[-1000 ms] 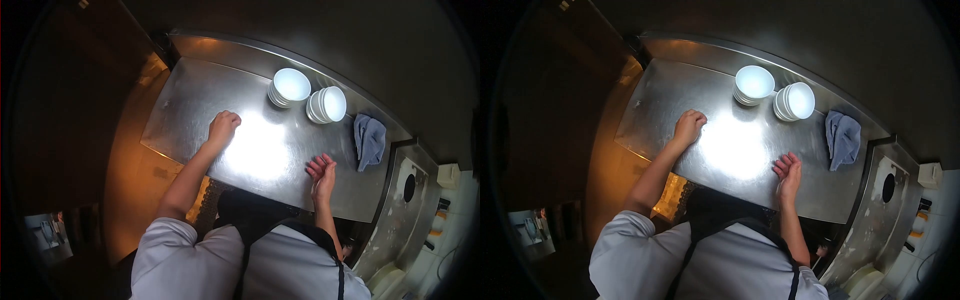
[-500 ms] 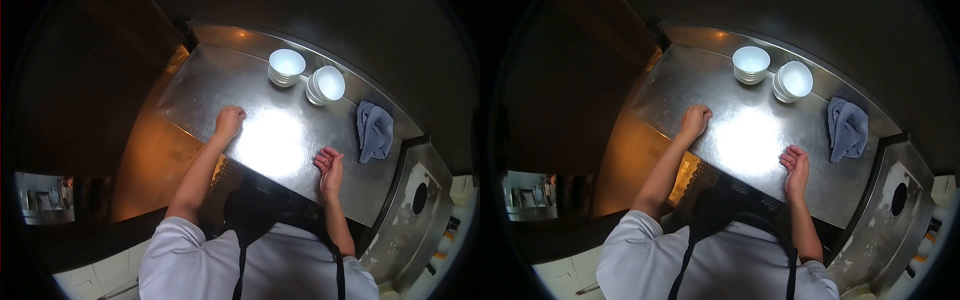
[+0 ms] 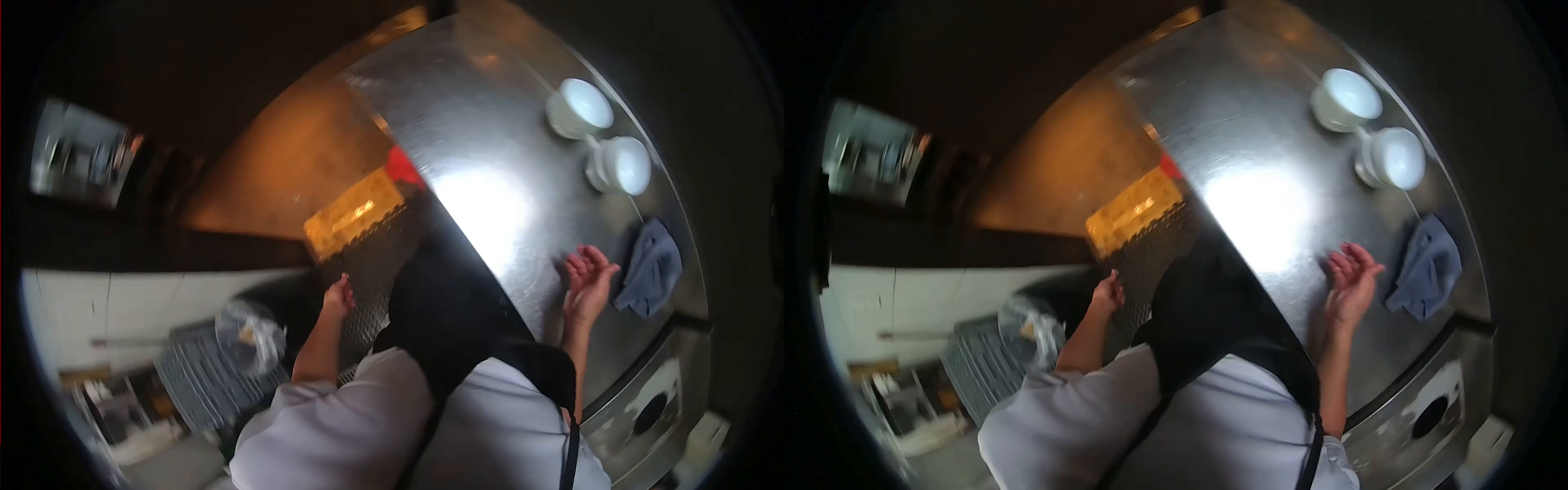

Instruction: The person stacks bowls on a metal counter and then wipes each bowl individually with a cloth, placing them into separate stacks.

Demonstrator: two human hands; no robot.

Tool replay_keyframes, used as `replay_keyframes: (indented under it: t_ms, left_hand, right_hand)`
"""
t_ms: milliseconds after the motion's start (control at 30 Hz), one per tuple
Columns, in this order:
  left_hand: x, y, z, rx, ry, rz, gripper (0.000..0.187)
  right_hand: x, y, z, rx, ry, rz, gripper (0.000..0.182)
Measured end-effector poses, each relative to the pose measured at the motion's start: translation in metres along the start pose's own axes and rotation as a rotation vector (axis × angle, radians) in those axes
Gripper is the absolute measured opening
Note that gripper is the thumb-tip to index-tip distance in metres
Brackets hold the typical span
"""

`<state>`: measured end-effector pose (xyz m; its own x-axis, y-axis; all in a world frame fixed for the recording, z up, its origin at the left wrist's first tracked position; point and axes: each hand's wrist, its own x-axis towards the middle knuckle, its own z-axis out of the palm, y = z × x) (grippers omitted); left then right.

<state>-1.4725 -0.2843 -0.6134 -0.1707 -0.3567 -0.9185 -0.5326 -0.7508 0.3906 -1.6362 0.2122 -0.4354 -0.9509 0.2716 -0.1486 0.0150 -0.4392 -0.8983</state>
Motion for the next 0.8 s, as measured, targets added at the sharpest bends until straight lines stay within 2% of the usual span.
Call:
replay_keyframes:
  t_ms: [33,133,167,267,300,367,433,467,500,567,633,700,733,767,800]
  left_hand:
    - [0.031,-0.016,-0.034,-0.017,-0.064,0.008,0.021]
    - [0.012,-0.027,-0.035,-0.31,0.453,-0.013,0.017]
    - [0.059,-0.051,-0.068,-0.279,0.42,0.046,0.02]
    - [0.037,-0.053,-0.065,0.378,0.492,-0.249,0.041]
    - [0.036,-0.054,-0.078,0.392,0.161,-0.265,0.069]
    - [0.081,-0.08,-0.128,0.89,0.084,-0.01,0.057]
    - [0.072,-0.075,-0.084,0.936,0.307,0.016,0.047]
    - [0.133,-0.098,-0.124,0.209,0.084,0.198,0.042]
    - [0.105,-0.084,-0.086,0.01,0.204,0.04,0.04]
    - [0.096,-0.046,-0.05,0.24,0.241,-0.061,0.058]
    - [-0.011,0.002,0.04,0.531,0.228,-0.011,0.078]
    - [-0.042,0.042,0.083,0.367,-0.075,0.257,0.085]
    - [-0.022,0.058,0.102,0.386,-0.104,0.737,0.079]
    - [-0.008,0.074,0.115,0.249,-0.189,0.835,0.069]
    - [-0.025,0.098,0.14,0.186,-0.24,0.999,0.065]
  right_hand:
    - [0.002,0.0,-0.002,-0.03,-0.023,0.006,0.068]
    - [0.006,-0.002,-0.001,-0.102,-0.087,0.016,0.069]
    - [0.006,-0.003,-0.001,-0.114,-0.089,0.018,0.068]
    - [0.007,-0.008,0.003,-0.147,-0.086,0.004,0.068]
    - [0.008,-0.011,0.003,-0.149,-0.08,0.002,0.068]
    - [0.007,-0.016,0.002,-0.15,-0.049,-0.011,0.067]
    - [0.004,-0.023,0.003,-0.152,-0.001,-0.049,0.066]
    - [0.004,-0.026,0.003,-0.151,0.039,-0.06,0.065]
    - [0.006,-0.029,0.0,-0.163,0.079,-0.073,0.064]
    - [0.013,-0.037,-0.015,-0.157,0.155,-0.17,0.056]
    - [0.031,-0.052,-0.046,-0.279,0.324,-0.277,0.043]
    - [0.051,-0.068,-0.077,-0.552,0.535,-0.406,0.037]
    - [0.06,-0.076,-0.088,-0.729,0.639,-0.481,0.034]
    - [0.066,-0.08,-0.097,-0.909,0.74,-0.549,0.031]
    - [0.074,-0.071,-0.111,-1.208,0.736,-0.566,0.03]
